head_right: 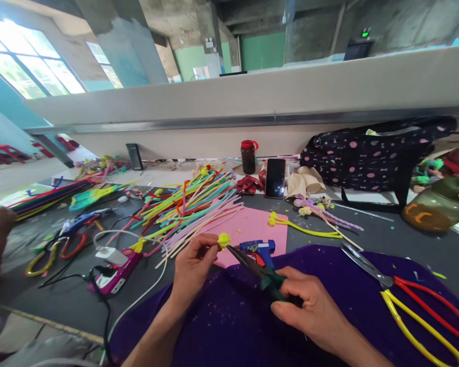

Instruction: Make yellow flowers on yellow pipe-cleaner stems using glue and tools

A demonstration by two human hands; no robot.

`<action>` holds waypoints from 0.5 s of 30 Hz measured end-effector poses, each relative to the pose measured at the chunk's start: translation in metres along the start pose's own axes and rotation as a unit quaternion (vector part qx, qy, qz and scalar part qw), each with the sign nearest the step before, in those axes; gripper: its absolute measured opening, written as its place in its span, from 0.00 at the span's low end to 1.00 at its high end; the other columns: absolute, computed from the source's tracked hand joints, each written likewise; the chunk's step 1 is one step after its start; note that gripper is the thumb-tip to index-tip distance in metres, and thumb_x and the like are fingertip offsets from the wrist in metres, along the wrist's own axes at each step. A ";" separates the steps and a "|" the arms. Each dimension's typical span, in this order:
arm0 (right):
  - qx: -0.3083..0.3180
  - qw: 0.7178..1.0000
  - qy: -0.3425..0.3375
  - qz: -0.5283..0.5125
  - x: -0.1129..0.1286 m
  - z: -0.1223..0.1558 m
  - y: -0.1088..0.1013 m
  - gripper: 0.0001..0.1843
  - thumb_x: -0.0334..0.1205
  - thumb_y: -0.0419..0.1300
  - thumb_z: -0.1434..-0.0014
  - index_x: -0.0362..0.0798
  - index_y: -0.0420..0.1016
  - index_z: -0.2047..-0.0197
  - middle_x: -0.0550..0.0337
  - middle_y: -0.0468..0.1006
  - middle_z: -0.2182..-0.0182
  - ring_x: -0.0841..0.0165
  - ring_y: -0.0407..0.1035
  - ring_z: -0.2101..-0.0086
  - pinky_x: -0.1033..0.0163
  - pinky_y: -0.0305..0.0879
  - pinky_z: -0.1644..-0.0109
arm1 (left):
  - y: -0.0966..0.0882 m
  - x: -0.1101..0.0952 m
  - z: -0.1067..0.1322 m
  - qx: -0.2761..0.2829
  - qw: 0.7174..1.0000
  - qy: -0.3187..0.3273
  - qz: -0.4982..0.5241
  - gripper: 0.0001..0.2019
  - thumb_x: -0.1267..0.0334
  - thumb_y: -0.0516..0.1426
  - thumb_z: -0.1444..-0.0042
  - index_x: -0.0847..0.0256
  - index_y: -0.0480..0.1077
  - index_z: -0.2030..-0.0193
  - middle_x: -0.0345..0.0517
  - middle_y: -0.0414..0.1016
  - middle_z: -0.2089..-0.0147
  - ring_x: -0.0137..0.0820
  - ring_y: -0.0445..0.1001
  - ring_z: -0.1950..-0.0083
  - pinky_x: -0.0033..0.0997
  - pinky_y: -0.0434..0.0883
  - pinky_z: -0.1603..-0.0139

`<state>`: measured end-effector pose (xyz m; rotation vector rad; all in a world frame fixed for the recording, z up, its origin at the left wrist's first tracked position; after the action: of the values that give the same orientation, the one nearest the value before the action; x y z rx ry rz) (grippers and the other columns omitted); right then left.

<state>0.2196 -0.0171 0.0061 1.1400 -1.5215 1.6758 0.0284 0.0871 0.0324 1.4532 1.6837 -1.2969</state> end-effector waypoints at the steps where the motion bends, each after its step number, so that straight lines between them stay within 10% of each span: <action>1: 0.001 1.000 0.000 0.001 0.000 0.000 0.000 0.13 0.35 0.56 0.50 0.46 0.57 0.82 0.59 0.69 0.69 0.67 0.64 0.67 0.65 0.56 0.64 | 0.000 -0.003 0.000 0.000 1.000 0.011 -0.010 0.02 0.68 0.54 0.49 0.60 0.68 0.69 0.40 0.71 0.66 0.25 0.70 0.68 0.24 0.68 0.68; 15: -0.001 1.000 0.005 -0.008 -0.002 -0.002 -0.003 0.13 0.36 0.57 0.50 0.45 0.59 0.82 0.60 0.68 0.68 0.69 0.63 0.68 0.66 0.57 0.65 | -0.001 -0.010 -0.001 -0.004 0.999 0.038 -0.038 0.03 0.67 0.54 0.50 0.60 0.70 0.71 0.41 0.73 0.67 0.25 0.71 0.68 0.22 0.69 0.70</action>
<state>0.2226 -0.0148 0.0054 1.1381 -1.5030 1.6665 0.0302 0.0837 0.0422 1.4630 1.8075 -1.2873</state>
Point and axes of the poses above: each hand's wrist, its own z-axis away from the middle knuckle, its own y-axis out of the palm, x = y × z, the point moved 8 cm from there along -z, towards the middle knuckle
